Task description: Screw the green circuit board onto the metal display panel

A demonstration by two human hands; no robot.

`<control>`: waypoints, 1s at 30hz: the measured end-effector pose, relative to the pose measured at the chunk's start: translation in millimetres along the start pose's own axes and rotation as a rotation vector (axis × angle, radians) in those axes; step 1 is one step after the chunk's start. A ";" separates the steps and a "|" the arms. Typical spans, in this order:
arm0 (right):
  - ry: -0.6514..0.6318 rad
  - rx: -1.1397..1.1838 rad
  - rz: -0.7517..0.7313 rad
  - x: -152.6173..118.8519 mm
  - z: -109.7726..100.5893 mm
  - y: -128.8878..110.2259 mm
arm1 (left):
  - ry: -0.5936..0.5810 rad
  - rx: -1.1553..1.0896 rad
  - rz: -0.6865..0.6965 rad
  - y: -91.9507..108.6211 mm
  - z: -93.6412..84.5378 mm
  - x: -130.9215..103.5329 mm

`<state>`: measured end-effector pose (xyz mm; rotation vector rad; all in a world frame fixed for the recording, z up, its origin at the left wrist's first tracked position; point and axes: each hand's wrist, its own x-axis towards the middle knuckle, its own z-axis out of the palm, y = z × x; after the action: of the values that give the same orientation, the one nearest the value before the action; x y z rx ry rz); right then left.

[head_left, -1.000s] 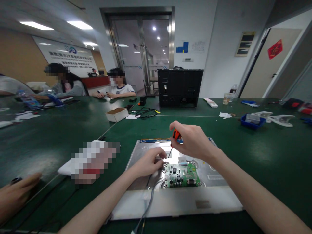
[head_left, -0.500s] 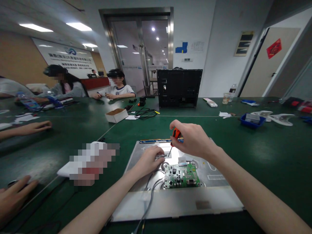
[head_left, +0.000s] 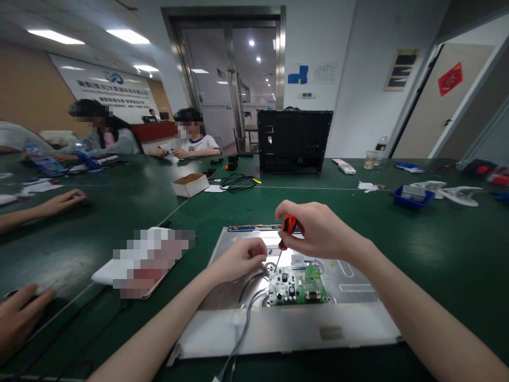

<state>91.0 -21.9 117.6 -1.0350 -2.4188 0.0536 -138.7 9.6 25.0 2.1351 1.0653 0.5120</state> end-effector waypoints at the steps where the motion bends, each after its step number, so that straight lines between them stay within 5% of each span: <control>1: -0.012 0.020 -0.014 -0.9 -2.8 -0.9 | -0.031 -0.065 0.010 1.1 -1.6 -0.5; 7: -0.018 0.097 -0.067 -5.7 -17.3 -5.5 | -0.295 -0.392 0.009 5.2 -5.0 -5.0; 15: -0.028 0.094 -0.108 -9.7 -24.7 -6.8 | -0.441 -0.373 -0.008 9.6 1.6 -9.5; 30: -0.085 0.067 -0.112 -9.2 -22.9 -13.2 | -0.456 -0.175 0.058 16.1 10.3 -11.3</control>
<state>98.2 -41.1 136.5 -0.8826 -2.5289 0.1422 -130.4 -10.6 29.1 1.9990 0.6786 0.1237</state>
